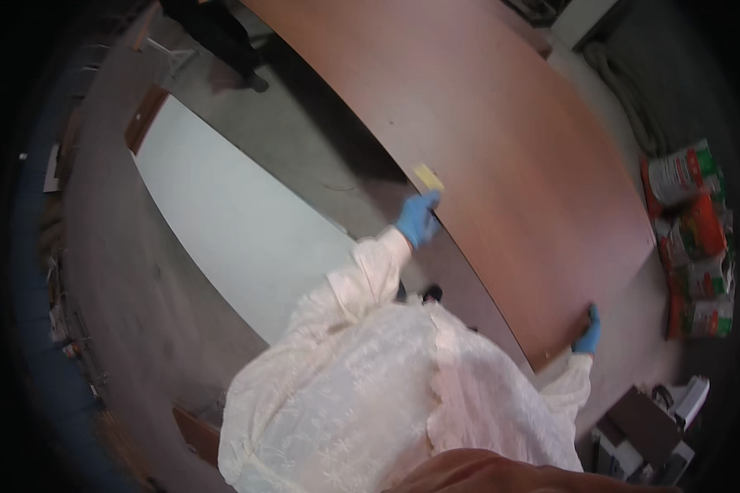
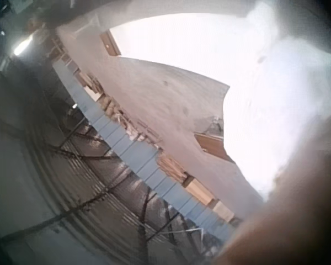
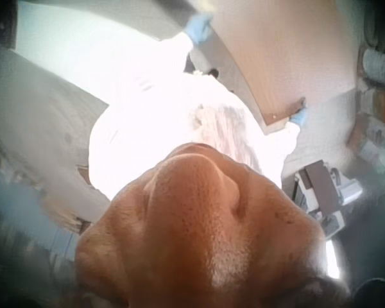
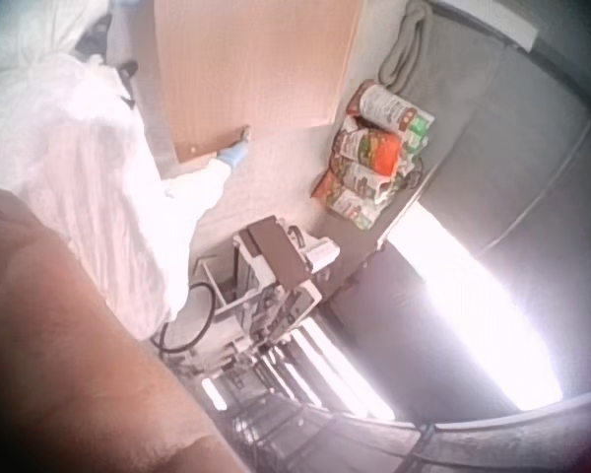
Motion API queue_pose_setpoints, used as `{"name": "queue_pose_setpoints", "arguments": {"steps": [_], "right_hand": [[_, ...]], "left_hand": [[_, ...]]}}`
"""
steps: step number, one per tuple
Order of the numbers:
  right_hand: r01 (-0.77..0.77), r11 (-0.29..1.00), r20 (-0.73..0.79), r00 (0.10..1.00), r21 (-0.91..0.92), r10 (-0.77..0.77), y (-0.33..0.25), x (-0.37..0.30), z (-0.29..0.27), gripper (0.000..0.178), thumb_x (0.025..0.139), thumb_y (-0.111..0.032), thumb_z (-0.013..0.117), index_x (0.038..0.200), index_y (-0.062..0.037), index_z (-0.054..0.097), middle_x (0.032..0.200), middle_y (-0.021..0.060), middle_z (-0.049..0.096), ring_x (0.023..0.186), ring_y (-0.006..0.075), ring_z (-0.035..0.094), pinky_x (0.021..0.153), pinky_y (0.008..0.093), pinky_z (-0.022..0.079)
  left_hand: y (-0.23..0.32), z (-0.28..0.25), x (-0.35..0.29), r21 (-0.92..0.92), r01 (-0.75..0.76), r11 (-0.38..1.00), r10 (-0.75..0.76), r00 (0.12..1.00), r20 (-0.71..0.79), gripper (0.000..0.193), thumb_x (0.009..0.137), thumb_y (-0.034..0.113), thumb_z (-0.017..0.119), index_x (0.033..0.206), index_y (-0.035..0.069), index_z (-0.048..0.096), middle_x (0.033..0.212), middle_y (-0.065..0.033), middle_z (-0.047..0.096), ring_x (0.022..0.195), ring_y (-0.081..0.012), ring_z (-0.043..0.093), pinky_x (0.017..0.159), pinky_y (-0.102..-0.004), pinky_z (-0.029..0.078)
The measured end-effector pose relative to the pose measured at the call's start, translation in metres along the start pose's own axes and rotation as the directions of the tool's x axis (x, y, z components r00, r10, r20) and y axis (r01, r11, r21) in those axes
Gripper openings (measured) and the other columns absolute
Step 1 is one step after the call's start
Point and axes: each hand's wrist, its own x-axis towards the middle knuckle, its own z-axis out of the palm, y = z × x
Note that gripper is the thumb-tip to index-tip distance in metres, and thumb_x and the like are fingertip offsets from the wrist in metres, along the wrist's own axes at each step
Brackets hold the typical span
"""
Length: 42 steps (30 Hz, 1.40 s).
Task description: The person picks up large brown wood panels from a table and stacks them on the floor. They walk around the workshop to retrieve additional panels and place them in a growing pile. The person also briefly handles a small yellow sponge-like object.
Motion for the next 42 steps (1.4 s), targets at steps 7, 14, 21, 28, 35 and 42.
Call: {"name": "queue_pose_setpoints", "arguments": {"steps": [7, 14, 21, 28, 35, 42], "right_hand": [[0.058, 0.95, -0.305, 0.94, -0.308, -0.157, -0.045, 0.04, -0.062, 0.068, 0.088, -0.043, 0.065, 0.137, 0.0005, 0.049, 0.137, 0.011, 0.053, 0.122, 0.0252, 0.048, 0.108, 0.0378, 0.036], [0.131, 0.903, -0.24, 0.939, -0.41, -0.245, -0.089, 0.115, -0.117, 0.074, 0.086, -0.047, 0.066, 0.136, 0.0043, 0.049, 0.133, 0.0128, 0.055, 0.12, 0.0258, 0.05, 0.108, 0.0376, 0.036], [0.11, 0.905, -0.078, 0.985, -0.411, -0.155, -0.132, 0.138, -0.094, 0.076, 0.088, -0.051, 0.063, 0.138, 0.0053, 0.047, 0.139, 0.0127, 0.05, 0.125, 0.0249, 0.045, 0.11, 0.0374, 0.033], [-0.016, 0.955, 0.035, 0.999, -0.296, 0.028, -0.142, 0.194, -0.095, 0.075, 0.092, -0.055, 0.054, 0.141, 0.0005, 0.044, 0.143, 0.011, 0.047, 0.128, 0.0267, 0.045, 0.11, 0.0387, 0.034], [-0.134, 0.91, 0.045, 0.985, -0.392, 0.165, -0.175, 0.225, -0.106, 0.074, 0.094, -0.057, 0.049, 0.141, -0.0001, 0.044, 0.144, 0.0096, 0.047, 0.127, 0.0256, 0.046, 0.109, 0.0387, 0.036], [-0.136, 0.923, 0.17, 0.963, -0.36, 0.209, -0.163, 0.244, -0.103, 0.077, 0.093, -0.059, 0.05, 0.141, 0.0012, 0.044, 0.143, 0.0112, 0.047, 0.127, 0.0257, 0.047, 0.108, 0.0393, 0.037]], "left_hand": [[0.016, 0.017, -0.003, 0.033, 0.32, 0.947, -0.32, 0.947, -0.003, 0.045, 0.096, 0.035, 0.056, 0.13, 0.006, 0.051, 0.125, -0.0109, 0.06, 0.115, -0.0307, 0.059, 0.099, -0.0467, 0.048], [0.039, 0.019, 0.059, -0.176, 0.083, 0.981, -0.083, 0.997, 0.009, 0.044, 0.096, 0.037, 0.057, 0.13, 0.01, 0.054, 0.132, -0.0106, 0.058, 0.122, -0.032, 0.053, 0.104, -0.0511, 0.042], [0.005, 0.042, 0.069, -0.076, -0.066, 0.995, 0.053, 0.985, -0.165, 0.042, 0.096, 0.032, 0.059, 0.131, 0.01, 0.054, 0.133, -0.0078, 0.058, 0.122, -0.0305, 0.053, 0.104, -0.0499, 0.042], [-0.072, 0.047, 0.077, -0.316, -0.064, 0.947, 0.07, 0.998, 0.009, 0.046, 0.095, 0.03, 0.06, 0.132, 0.005, 0.052, 0.133, -0.0124, 0.056, 0.124, -0.031, 0.053, 0.107, -0.0489, 0.04], [-0.231, 0.094, 0.038, -0.393, 0.079, 0.916, -0.064, 0.997, 0.052, 0.047, 0.093, 0.026, 0.063, 0.134, 0.008, 0.05, 0.135, -0.0097, 0.056, 0.123, -0.0288, 0.053, 0.104, -0.0467, 0.043], [-0.278, 0.108, 0.033, -0.304, -0.079, 0.949, 0.054, 0.995, -0.088, 0.042, 0.092, 0.02, 0.064, 0.13, 0.008, 0.053, 0.127, -0.0089, 0.061, 0.117, -0.0259, 0.058, 0.099, -0.0445, 0.047]]}}
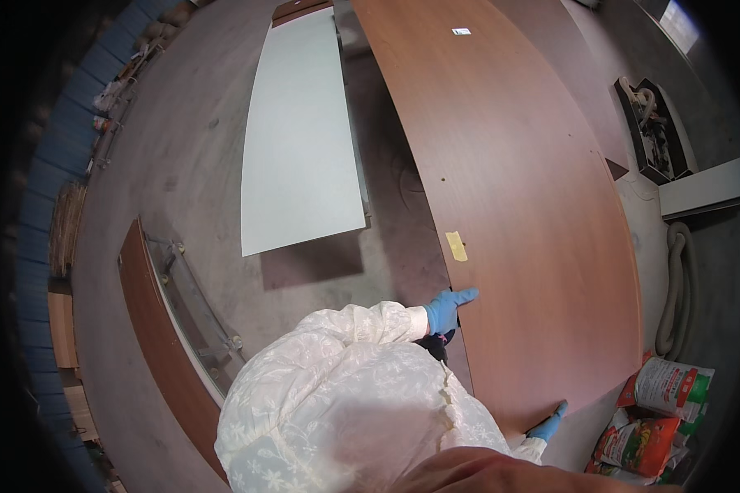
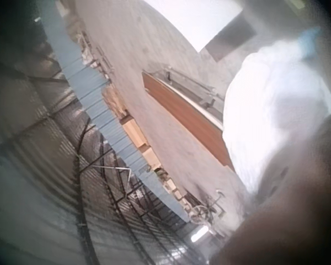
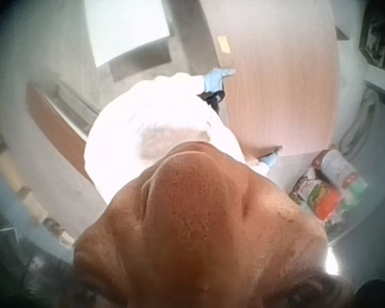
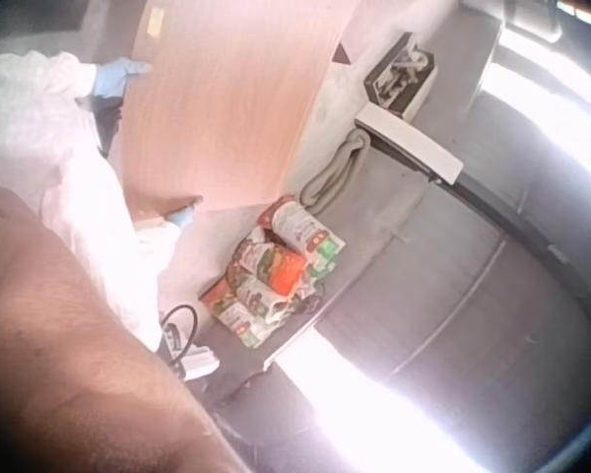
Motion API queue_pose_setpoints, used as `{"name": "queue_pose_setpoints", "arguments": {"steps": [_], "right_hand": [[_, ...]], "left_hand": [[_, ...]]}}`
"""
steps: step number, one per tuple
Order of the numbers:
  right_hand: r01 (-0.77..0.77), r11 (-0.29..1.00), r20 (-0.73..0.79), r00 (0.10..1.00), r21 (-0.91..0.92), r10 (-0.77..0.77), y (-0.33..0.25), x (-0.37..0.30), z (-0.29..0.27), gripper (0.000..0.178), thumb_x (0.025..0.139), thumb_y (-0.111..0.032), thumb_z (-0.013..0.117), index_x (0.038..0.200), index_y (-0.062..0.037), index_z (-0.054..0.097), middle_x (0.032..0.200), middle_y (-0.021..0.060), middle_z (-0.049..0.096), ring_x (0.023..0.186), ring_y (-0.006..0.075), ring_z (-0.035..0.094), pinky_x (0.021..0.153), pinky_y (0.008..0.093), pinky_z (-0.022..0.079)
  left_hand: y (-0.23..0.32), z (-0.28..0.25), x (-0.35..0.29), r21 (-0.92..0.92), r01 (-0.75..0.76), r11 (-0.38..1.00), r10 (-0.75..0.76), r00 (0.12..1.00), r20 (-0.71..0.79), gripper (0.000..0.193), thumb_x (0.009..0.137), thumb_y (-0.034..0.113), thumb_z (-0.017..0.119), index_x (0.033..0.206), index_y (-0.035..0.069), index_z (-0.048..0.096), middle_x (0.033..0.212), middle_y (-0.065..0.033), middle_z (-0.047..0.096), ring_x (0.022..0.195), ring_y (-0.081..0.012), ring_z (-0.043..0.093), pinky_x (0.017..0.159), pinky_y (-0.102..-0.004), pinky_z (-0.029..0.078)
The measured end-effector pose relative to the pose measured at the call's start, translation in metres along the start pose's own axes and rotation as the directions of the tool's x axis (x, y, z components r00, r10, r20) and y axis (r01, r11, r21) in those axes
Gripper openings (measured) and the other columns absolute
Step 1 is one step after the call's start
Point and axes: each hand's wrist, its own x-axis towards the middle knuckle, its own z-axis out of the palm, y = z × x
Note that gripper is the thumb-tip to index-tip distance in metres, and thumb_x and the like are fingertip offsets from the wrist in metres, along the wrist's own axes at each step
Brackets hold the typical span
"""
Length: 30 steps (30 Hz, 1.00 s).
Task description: The person picks up large brown wood panels from a table and stacks them on the floor. They walk around the workshop to retrieve additional panels and place them in a growing pile. The person also briefly handles a small yellow sponge-like object.
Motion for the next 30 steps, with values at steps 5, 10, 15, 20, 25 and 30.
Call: {"name": "queue_pose_setpoints", "arguments": {"steps": [5, 10, 15, 20, 25, 30], "right_hand": [[0.044, 0.994, -0.079, 0.996, -0.098, -0.052, 0.004, 0.013, -0.01, 0.078, 0.092, -0.058, 0.051, 0.14, 0.0023, 0.043, 0.143, 0.0114, 0.047, 0.127, 0.026, 0.047, 0.108, 0.0397, 0.036], [-0.005, 0.997, 0.024, 1.0, -0.082, 0.007, -0.004, 0.013, -0.013, 0.074, 0.094, -0.059, 0.046, 0.141, -0.0023, 0.044, 0.143, 0.0113, 0.047, 0.128, 0.0279, 0.045, 0.108, 0.042, 0.036], [-0.131, 0.99, 0.008, 0.991, -0.058, 0.132, -0.02, 0.005, -0.003, 0.068, 0.09, -0.062, 0.049, 0.134, -0.0098, 0.052, 0.139, 0.0067, 0.051, 0.124, 0.0278, 0.049, 0.104, 0.0459, 0.04], [-0.025, 0.991, 0.266, 0.962, -0.134, 0.06, -0.027, 0.028, -0.021, 0.062, 0.094, -0.056, 0.047, 0.134, -0.0095, 0.051, 0.137, 0.0064, 0.053, 0.122, 0.0253, 0.05, 0.102, 0.0438, 0.042], [-0.029, 0.994, 0.415, 0.907, -0.11, 0.073, -0.026, 0.069, -0.05, 0.061, 0.095, -0.056, 0.046, 0.135, -0.0098, 0.051, 0.136, 0.0055, 0.054, 0.121, 0.024, 0.052, 0.101, 0.0426, 0.044], [-0.054, 0.996, 0.388, 0.919, -0.069, 0.077, -0.023, 0.1, -0.064, 0.063, 0.095, -0.058, 0.047, 0.135, -0.0098, 0.05, 0.136, 0.0047, 0.054, 0.12, 0.0236, 0.054, 0.101, 0.0413, 0.046]], "left_hand": [[-0.014, 0.002, 0.006, -0.017, -0.123, 0.992, 0.124, 0.99, 0.065, 0.037, 0.092, 0.015, 0.063, 0.127, 0.005, 0.055, 0.122, -0.0121, 0.063, 0.11, -0.0278, 0.062, 0.093, -0.0435, 0.051], [-0.026, 0.003, 0.019, 0.115, -0.294, 0.949, 0.304, 0.948, -0.089, 0.04, 0.089, 0.016, 0.067, 0.124, 0.003, 0.056, 0.118, -0.0125, 0.064, 0.103, -0.0267, 0.065, 0.086, -0.0426, 0.054], [-0.069, -0.005, 0.034, 0.141, -0.275, 0.951, 0.297, 0.939, -0.174, 0.044, 0.084, 0.016, 0.072, 0.124, 0.004, 0.056, 0.117, -0.0111, 0.065, 0.104, -0.0249, 0.064, 0.087, -0.0415, 0.053], [-0.163, -0.019, 0.04, 0.264, -0.373, 0.889, 0.448, 0.826, -0.342, 0.04, 0.085, 0.017, 0.071, 0.12, 0.005, 0.059, 0.113, -0.0106, 0.067, 0.107, -0.0242, 0.062, 0.09, -0.0409, 0.05], [-0.188, -0.022, 0.063, 0.162, -0.471, 0.867, 0.498, 0.809, -0.311, 0.037, 0.084, 0.015, 0.071, 0.118, 0.004, 0.061, 0.108, -0.0113, 0.068, 0.098, -0.0256, 0.065, 0.083, -0.043, 0.053], [-0.206, -0.025, 0.078, 0.031, -0.573, 0.819, 0.564, 0.793, -0.232, 0.033, 0.084, 0.013, 0.07, 0.114, 0.003, 0.062, 0.104, -0.0121, 0.068, 0.09, -0.0259, 0.067, 0.077, -0.0436, 0.056]]}}
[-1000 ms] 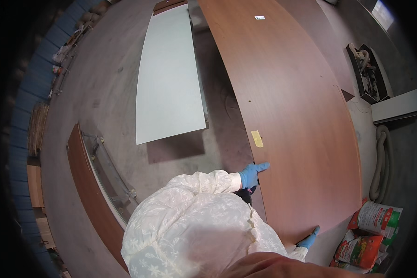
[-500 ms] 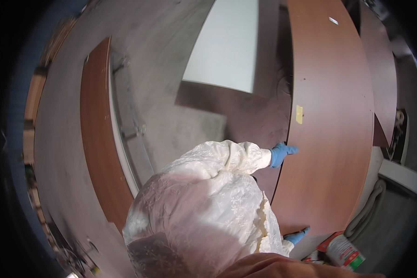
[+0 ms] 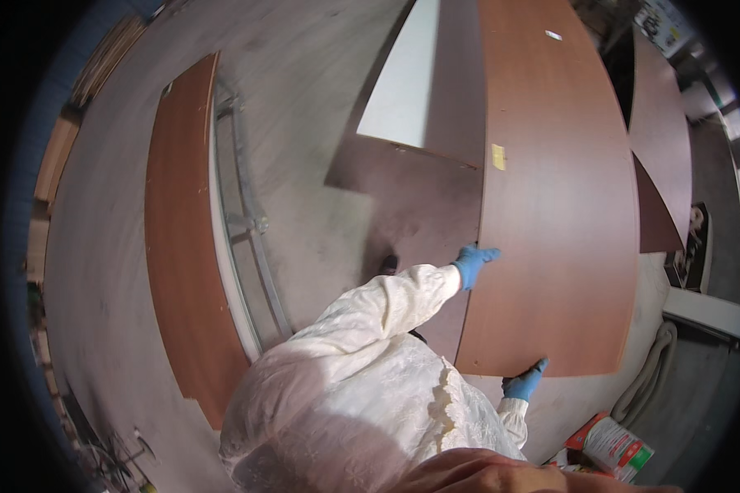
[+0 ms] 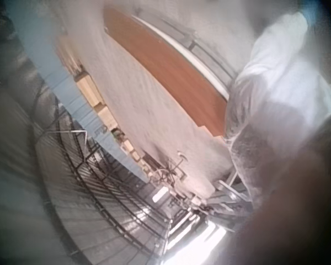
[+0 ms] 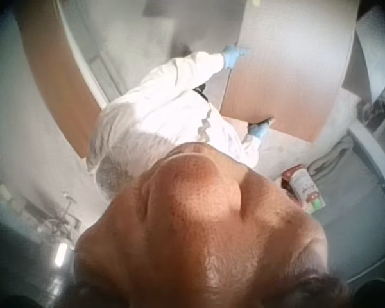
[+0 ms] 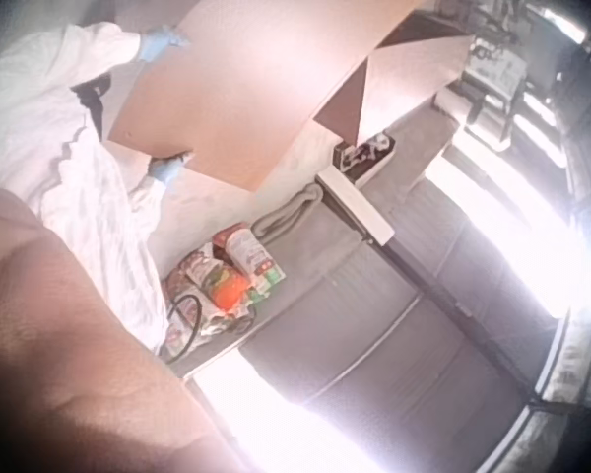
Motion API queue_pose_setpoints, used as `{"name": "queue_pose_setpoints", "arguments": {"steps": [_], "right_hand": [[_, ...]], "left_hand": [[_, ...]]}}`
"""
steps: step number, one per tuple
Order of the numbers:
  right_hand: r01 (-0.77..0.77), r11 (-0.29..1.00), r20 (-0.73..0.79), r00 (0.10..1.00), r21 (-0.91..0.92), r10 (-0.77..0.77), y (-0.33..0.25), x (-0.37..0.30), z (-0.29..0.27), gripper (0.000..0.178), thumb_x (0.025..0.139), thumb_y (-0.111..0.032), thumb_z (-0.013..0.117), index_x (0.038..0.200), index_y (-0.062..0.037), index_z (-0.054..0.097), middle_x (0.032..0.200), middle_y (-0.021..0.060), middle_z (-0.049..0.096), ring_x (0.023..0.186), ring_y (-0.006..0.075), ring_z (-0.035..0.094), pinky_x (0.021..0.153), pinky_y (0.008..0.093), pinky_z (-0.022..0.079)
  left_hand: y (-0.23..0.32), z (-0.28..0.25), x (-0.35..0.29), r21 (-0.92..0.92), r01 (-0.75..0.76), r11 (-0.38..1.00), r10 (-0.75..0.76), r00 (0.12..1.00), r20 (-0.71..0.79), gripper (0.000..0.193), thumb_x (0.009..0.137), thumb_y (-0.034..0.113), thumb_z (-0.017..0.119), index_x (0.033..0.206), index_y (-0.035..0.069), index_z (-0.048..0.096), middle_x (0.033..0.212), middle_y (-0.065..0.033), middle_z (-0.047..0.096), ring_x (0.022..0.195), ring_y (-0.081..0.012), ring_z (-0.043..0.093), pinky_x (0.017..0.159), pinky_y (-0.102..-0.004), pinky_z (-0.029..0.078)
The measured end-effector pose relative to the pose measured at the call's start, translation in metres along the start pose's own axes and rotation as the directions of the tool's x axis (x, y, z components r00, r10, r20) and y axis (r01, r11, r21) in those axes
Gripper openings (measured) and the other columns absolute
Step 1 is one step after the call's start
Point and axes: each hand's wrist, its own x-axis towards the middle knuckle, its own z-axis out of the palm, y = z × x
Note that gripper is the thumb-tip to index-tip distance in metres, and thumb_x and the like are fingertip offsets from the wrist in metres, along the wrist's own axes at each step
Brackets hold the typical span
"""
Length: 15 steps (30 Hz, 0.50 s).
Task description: The person picks up large brown wood panels from a table and stacks them on the floor. They walk around the workshop to retrieve additional panels and place them in a growing pile. The person also briefly handles a small yellow sponge-like object.
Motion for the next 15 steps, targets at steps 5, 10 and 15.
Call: {"name": "queue_pose_setpoints", "arguments": {"steps": [5, 10, 15], "right_hand": [[-0.044, 0.995, 0.102, 0.994, 0.086, 0.035, 0.012, 0.019, -0.016, 0.063, 0.094, -0.06, 0.047, 0.135, -0.012, 0.051, 0.137, 0.0035, 0.054, 0.119, 0.0242, 0.055, 0.101, 0.0417, 0.047], [-0.076, 0.992, 0.013, 0.997, 0.104, 0.075, 0.002, -0.003, 0.005, 0.062, 0.093, -0.061, 0.048, 0.134, -0.0147, 0.052, 0.135, 0.0038, 0.056, 0.119, 0.0239, 0.055, 0.103, 0.0436, 0.045], [0.023, 0.999, -0.042, 0.999, 0.027, -0.022, -0.016, -0.033, 0.032, 0.065, 0.094, -0.06, 0.047, 0.139, -0.0127, 0.048, 0.141, 0.0037, 0.051, 0.124, 0.0237, 0.052, 0.101, 0.0412, 0.045]], "left_hand": [[-0.019, -0.004, 0.009, 0.165, -0.114, 0.98, 0.123, 0.991, -0.049, 0.032, 0.085, 0.013, 0.07, 0.114, 0.004, 0.063, 0.105, -0.0099, 0.068, 0.091, -0.0235, 0.066, 0.078, -0.0417, 0.055], [-0.006, -0.006, 0.012, 0.206, -0.091, 0.974, 0.109, 0.991, -0.08, 0.033, 0.086, 0.014, 0.07, 0.116, 0.004, 0.062, 0.108, -0.0088, 0.067, 0.096, -0.0231, 0.065, 0.083, -0.0397, 0.053], [0.006, -0.002, 0.01, 0.05, 0.105, 0.993, -0.101, 0.992, -0.079, 0.038, 0.086, 0.015, 0.069, 0.122, 0.003, 0.06, 0.114, -0.0091, 0.066, 0.103, -0.0231, 0.063, 0.09, -0.039, 0.053]]}}
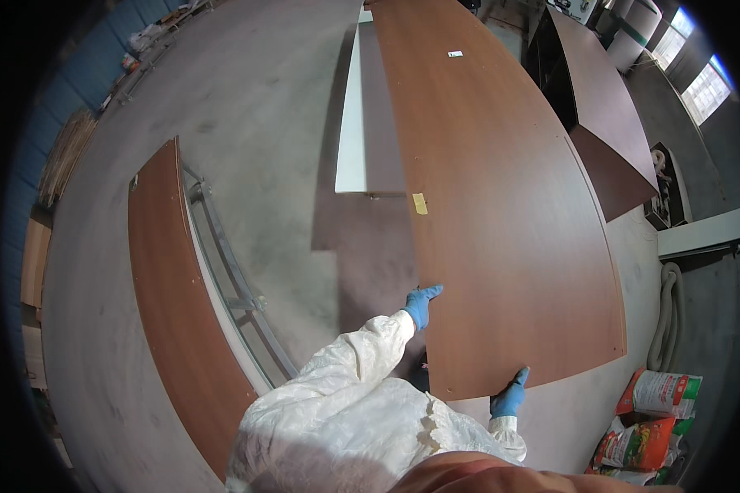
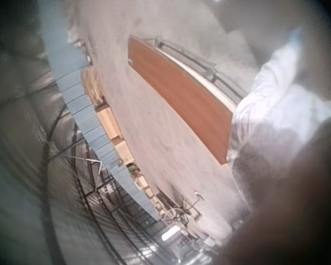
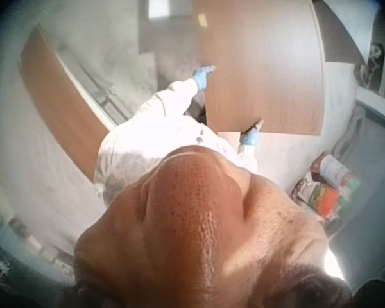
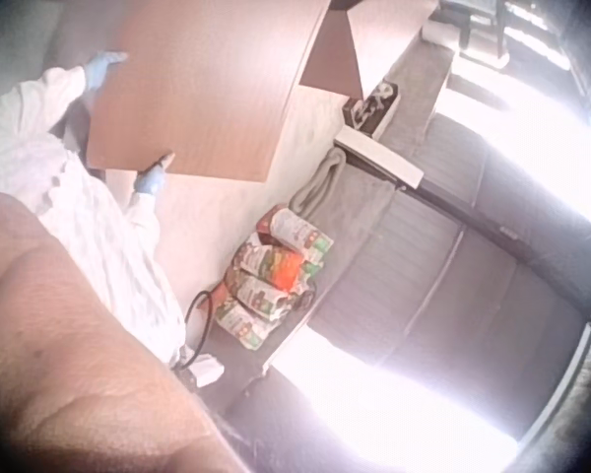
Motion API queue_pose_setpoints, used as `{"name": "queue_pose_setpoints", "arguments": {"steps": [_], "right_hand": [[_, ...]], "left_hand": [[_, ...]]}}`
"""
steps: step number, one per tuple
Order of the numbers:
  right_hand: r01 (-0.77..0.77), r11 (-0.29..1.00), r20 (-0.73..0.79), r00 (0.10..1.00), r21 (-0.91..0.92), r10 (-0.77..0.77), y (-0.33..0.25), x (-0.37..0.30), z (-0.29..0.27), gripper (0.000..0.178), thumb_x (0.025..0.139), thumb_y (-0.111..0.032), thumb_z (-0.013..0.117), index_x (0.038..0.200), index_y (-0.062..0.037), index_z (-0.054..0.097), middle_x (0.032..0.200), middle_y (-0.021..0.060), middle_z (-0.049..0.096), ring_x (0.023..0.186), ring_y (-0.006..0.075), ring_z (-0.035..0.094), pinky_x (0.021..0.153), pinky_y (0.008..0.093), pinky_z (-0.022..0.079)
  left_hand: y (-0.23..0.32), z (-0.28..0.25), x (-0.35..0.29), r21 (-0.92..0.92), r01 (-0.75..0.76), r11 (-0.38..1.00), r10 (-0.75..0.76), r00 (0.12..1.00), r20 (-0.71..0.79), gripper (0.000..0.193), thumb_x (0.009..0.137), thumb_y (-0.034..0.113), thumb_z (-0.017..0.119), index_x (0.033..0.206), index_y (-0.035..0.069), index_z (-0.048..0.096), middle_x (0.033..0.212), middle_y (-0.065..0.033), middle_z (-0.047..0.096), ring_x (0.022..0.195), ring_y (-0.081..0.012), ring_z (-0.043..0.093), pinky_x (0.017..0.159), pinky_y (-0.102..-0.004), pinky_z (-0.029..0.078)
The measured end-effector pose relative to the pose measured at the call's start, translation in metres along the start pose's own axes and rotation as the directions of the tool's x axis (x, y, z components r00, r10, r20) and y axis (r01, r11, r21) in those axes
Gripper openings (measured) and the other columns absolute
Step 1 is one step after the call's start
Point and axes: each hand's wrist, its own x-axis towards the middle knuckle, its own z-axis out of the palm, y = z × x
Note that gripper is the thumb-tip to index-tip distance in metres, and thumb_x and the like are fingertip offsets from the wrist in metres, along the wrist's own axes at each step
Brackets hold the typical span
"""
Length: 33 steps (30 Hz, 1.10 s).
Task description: The person picks up large brown wood panels from a table and stacks them on the floor. They walk around the workshop to retrieve additional panels and place them in a growing pile. The person also briefly handles a small yellow sponge-like object.
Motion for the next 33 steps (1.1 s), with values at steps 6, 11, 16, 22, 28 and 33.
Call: {"name": "queue_pose_setpoints", "arguments": {"steps": [6, 11, 16, 22, 28, 33], "right_hand": [[-0.151, 0.987, -0.057, 0.987, -0.047, 0.148, -0.01, 0.009, -0.005, 0.071, 0.092, -0.066, 0.044, 0.141, -0.0146, 0.045, 0.145, 0.0026, 0.046, 0.128, 0.0226, 0.047, 0.102, 0.041, 0.043], [-0.226, 0.955, 0.012, 0.972, -0.192, 0.233, -0.033, 0.014, 0.004, 0.065, 0.088, -0.067, 0.05, 0.128, -0.0162, 0.056, 0.13, 0.0011, 0.058, 0.113, 0.0208, 0.056, 0.094, 0.0389, 0.048], [-0.326, 0.906, -0.023, 0.943, -0.27, 0.333, -0.047, 0.015, 0.021, 0.065, 0.088, -0.068, 0.051, 0.127, -0.0161, 0.056, 0.128, 0.0009, 0.059, 0.112, 0.0207, 0.056, 0.093, 0.0386, 0.048], [-0.379, 0.851, -0.057, 0.921, -0.364, 0.386, -0.04, 0.03, 0.015, 0.064, 0.087, -0.068, 0.051, 0.125, -0.016, 0.057, 0.126, 0.0007, 0.06, 0.11, 0.0205, 0.057, 0.092, 0.0382, 0.049], [-0.428, 0.763, -0.085, 0.891, -0.484, 0.446, -0.024, 0.025, 0.016, 0.064, 0.087, -0.068, 0.052, 0.124, -0.0159, 0.058, 0.124, 0.0005, 0.061, 0.108, 0.0203, 0.058, 0.09, 0.0378, 0.05], [-0.468, 0.682, -0.074, 0.85, -0.562, 0.521, -0.009, 0.01, 0.01, 0.064, 0.086, -0.068, 0.052, 0.122, -0.0158, 0.058, 0.122, 0.0004, 0.062, 0.106, 0.0201, 0.059, 0.089, 0.0375, 0.05]], "left_hand": [[-0.016, 0.013, 0.013, -0.016, 0.025, 1.0, -0.026, 0.992, -0.125, 0.04, 0.086, 0.017, 0.07, 0.121, 0.001, 0.058, 0.113, -0.0107, 0.065, 0.103, -0.0232, 0.063, 0.086, -0.0378, 0.054], [-0.04, 0.042, 0.021, 0.492, -0.015, 0.871, 0.229, 0.896, -0.379, 0.049, 0.079, 0.017, 0.076, 0.119, -0.004, 0.057, 0.11, -0.0134, 0.066, 0.1, -0.0248, 0.064, 0.085, -0.037, 0.051], [-0.034, 0.068, 0.035, 0.569, 0.013, 0.822, 0.259, 0.882, -0.393, 0.064, 0.073, 0.025, 0.08, 0.123, -0.005, 0.055, 0.117, -0.0203, 0.063, 0.107, -0.0317, 0.062, 0.09, -0.0385, 0.049], [-0.016, 0.058, 0.064, 0.597, -0.004, 0.802, 0.236, 0.92, -0.312, 0.041, 0.088, 0.04, 0.058, 0.106, 0.003, 0.06, 0.11, -0.0173, 0.065, 0.108, -0.0312, 0.06, 0.089, -0.0402, 0.045], [-0.015, 0.018, 0.049, 0.6, -0.056, 0.798, 0.319, 0.884, -0.341, 0.039, 0.073, 0.03, 0.072, 0.1, 0.003, 0.063, 0.1, -0.0216, 0.067, 0.097, -0.0373, 0.066, 0.081, -0.0436, 0.05], [-0.012, -0.014, 0.019, 0.363, -0.025, 0.931, 0.123, 0.961, -0.249, 0.023, 0.087, 0.025, 0.046, 0.088, 0.008, 0.06, 0.097, -0.0185, 0.064, 0.086, -0.0326, 0.063, 0.077, -0.043, 0.044]]}}
